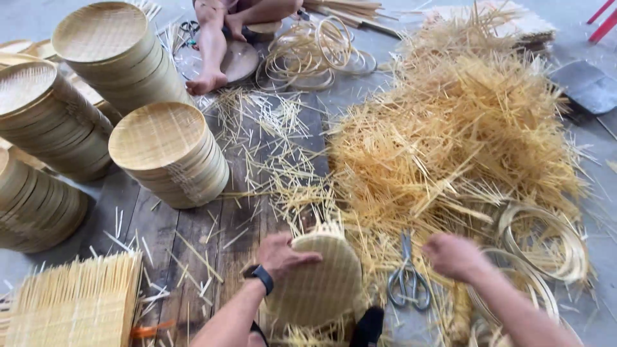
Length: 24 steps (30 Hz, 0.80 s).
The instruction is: The person sits on the floor of a bamboo workshop and finishes woven bamboo tray lids. They trim protruding bamboo strips from a woven mat with scissors, press the mat over a round wooden mold, and fit a thin bamboo rim ring around its edge, working among piles of bamboo strips and finished trays.
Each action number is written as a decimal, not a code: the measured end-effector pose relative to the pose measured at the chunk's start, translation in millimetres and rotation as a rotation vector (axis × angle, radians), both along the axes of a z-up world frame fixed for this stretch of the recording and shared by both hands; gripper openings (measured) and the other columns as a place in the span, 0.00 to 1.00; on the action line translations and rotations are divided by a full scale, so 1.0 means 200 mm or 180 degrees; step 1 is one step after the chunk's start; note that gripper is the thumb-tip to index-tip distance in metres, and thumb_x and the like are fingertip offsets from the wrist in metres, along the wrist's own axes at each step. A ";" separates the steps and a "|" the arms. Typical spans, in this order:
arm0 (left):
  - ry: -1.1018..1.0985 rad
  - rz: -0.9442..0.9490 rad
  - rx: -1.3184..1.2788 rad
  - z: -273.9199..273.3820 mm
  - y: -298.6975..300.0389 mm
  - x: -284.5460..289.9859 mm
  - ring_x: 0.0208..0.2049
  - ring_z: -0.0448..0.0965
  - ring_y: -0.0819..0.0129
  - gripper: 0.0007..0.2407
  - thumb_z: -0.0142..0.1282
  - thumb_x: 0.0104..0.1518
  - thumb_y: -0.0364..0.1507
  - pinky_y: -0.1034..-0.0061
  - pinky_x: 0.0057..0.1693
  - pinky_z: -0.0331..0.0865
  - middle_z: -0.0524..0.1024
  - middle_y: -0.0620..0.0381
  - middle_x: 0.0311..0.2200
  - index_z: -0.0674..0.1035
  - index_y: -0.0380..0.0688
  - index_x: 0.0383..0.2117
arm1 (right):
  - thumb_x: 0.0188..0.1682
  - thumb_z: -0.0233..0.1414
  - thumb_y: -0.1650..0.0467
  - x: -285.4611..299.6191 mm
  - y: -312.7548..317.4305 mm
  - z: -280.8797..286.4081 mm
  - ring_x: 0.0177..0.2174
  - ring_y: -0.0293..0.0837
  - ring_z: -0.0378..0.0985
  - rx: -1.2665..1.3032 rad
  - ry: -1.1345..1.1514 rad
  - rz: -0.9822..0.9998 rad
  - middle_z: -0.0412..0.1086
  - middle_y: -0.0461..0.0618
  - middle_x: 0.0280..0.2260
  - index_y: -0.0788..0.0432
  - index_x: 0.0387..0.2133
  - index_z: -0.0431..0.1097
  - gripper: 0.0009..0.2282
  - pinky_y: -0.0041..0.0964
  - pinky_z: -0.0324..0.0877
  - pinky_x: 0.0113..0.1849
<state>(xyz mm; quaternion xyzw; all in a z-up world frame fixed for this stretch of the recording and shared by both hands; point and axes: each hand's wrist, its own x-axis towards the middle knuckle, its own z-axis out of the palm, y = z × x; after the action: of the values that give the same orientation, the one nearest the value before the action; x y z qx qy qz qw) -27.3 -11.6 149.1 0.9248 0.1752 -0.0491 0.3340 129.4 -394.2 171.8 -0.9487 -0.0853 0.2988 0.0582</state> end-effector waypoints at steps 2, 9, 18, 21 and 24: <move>-0.0752 -0.0292 0.0298 0.08 -0.13 -0.10 0.21 0.72 0.69 0.25 0.73 0.40 0.52 0.73 0.30 0.71 0.71 0.61 0.17 0.75 0.42 0.20 | 0.55 0.46 0.58 -0.10 -0.13 0.18 0.46 0.44 0.77 -0.0189 -0.0628 0.0378 0.76 0.47 0.45 0.51 0.43 0.73 0.14 0.46 0.71 0.51; -0.1011 -0.1758 0.1393 -0.49 -0.38 -0.59 0.37 0.71 0.60 0.09 0.57 0.43 0.20 0.68 0.40 0.69 0.72 0.53 0.33 0.76 0.42 0.31 | 0.56 0.48 0.61 -0.32 -0.26 -0.50 0.27 0.39 0.74 0.0470 0.0383 -0.0539 0.78 0.48 0.31 0.54 0.40 0.76 0.13 0.37 0.73 0.35; -0.0379 -0.0819 0.0893 -0.59 -0.19 -0.44 0.63 0.59 0.44 0.37 0.71 0.42 0.39 0.42 0.64 0.59 0.60 0.39 0.60 0.62 0.45 0.60 | 0.38 0.61 0.59 -0.54 -0.32 -1.66 0.53 0.60 0.64 0.0213 -0.0969 -0.0344 0.61 0.61 0.51 0.57 0.53 0.60 0.30 0.54 0.64 0.56; 0.0791 -0.0993 0.0785 -0.36 -0.34 -0.20 0.69 0.45 0.37 0.57 0.78 0.34 0.51 0.35 0.67 0.46 0.47 0.36 0.68 0.48 0.50 0.69 | 0.34 0.67 0.58 -0.47 -0.32 -1.60 0.54 0.61 0.64 0.0334 -0.0890 -0.0722 0.61 0.60 0.51 0.56 0.52 0.60 0.34 0.55 0.62 0.57; 0.1376 -0.1063 0.0801 -0.45 -0.40 -0.16 0.67 0.45 0.41 0.58 0.76 0.32 0.56 0.41 0.67 0.47 0.48 0.42 0.65 0.46 0.56 0.69 | 0.33 0.69 0.58 -0.37 -0.30 -1.45 0.52 0.61 0.67 0.0723 -0.0822 -0.0962 0.64 0.60 0.50 0.58 0.52 0.60 0.36 0.54 0.64 0.53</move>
<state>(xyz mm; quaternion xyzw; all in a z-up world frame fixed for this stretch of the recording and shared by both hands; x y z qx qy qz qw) -59.5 -91.3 58.3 0.9431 0.0924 -0.2771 0.1590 56.3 -454.5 -117.2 -0.9684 0.0179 0.1513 0.1974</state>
